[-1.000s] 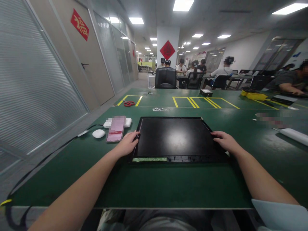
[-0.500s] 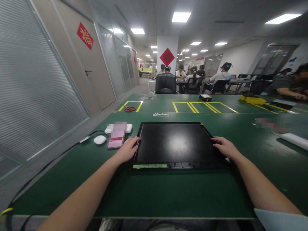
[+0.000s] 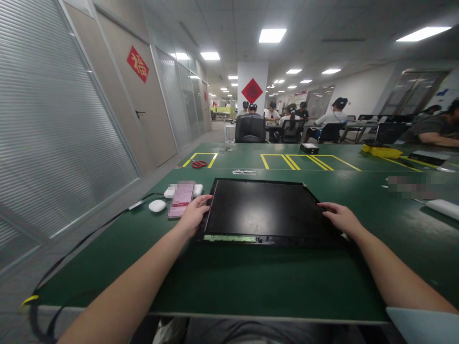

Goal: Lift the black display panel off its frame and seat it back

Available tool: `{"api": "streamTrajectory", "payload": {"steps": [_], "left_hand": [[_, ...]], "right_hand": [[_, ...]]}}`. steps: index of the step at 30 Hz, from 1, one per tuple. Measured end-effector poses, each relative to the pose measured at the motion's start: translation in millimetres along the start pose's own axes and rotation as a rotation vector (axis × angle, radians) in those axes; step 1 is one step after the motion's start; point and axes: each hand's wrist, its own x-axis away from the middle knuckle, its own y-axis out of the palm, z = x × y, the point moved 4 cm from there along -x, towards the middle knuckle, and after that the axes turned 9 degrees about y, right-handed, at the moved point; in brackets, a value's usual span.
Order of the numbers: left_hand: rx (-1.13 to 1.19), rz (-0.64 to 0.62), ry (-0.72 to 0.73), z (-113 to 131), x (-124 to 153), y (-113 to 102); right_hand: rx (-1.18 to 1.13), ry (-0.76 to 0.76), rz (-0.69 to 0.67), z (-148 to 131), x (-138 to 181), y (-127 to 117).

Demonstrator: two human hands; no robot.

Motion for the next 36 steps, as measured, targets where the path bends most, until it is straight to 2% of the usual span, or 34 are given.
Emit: {"api": "streamTrajectory", "payload": {"steps": [5, 9, 15, 18, 27, 36], "left_hand": [[0.09, 0.105, -0.156, -8.5, -3.8, -4.4], [0.23, 0.124, -0.243, -7.7, -1.3, -0.1], [0.227, 0.125, -0.234, -0.4, 5.5, 5.4], [0.243, 0.081, -0.222, -0.3, 5.7, 5.0], [0.276, 0.038, -0.213, -11.0, 2.2, -0.2], [0.196, -0.027, -0.137, -19.1, -2.2, 2.0]], "right_hand": [[-0.088, -0.001, 0.022, 4.6, -2.9, -1.4], [-0.061, -0.007, 0.007, 3.9, -1.7, -1.9], [0.012, 0.046, 0.004, 0.6, 1.4, -1.1], [0.043, 0.038, 0.017, -0.2, 0.7, -1.1], [0.083, 0.035, 0.005, 1.2, -1.5, -0.9], [0.081, 0.041, -0.014, 3.0, -3.5, 0.6]]}}
